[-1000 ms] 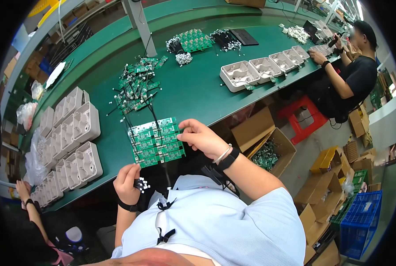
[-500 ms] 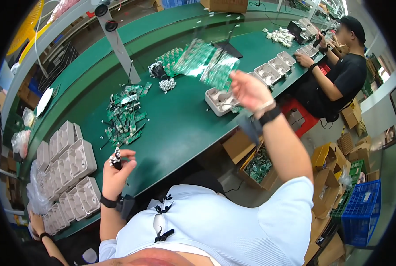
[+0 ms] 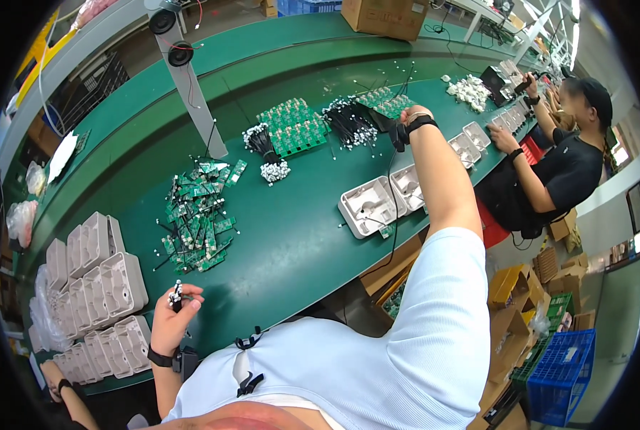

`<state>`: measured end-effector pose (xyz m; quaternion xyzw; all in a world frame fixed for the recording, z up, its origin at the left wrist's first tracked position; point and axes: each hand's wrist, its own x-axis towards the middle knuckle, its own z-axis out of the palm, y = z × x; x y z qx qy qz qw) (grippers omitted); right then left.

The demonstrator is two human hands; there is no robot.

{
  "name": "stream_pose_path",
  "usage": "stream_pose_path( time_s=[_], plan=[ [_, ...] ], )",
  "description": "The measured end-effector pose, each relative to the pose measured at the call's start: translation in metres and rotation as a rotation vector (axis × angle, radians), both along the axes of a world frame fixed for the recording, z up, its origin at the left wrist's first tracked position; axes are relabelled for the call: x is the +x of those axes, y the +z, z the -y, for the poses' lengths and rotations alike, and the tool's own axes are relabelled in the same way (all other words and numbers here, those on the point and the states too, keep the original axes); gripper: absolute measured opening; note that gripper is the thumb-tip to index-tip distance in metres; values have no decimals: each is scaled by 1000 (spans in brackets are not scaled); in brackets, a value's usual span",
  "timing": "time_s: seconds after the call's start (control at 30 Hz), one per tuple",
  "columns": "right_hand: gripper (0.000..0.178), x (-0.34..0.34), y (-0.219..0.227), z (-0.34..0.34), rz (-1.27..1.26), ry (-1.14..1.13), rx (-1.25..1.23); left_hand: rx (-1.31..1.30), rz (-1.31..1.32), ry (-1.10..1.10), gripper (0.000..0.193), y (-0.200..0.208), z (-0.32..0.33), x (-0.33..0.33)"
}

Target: Inserting electronic components and wire connectors into printed circuit boards on an assembly line.

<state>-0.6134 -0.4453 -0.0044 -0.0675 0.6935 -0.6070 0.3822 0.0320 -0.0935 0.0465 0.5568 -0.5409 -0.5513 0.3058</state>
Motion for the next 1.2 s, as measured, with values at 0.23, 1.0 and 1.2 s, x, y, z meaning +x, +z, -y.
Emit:
stream_pose_path(
  time_s=[0.23,1.0,1.2],
  plan=[
    [20,67,52,-35,-172,350,132,11,-47,15,21,-1,7,-6],
    [38,230,85,-85,-729,667,-353,102,-311,86,22,-6,-18,31],
    [34,251,152,-220,-667,912,-431,329,-960,220,15,-29,-18,45]
  ],
)
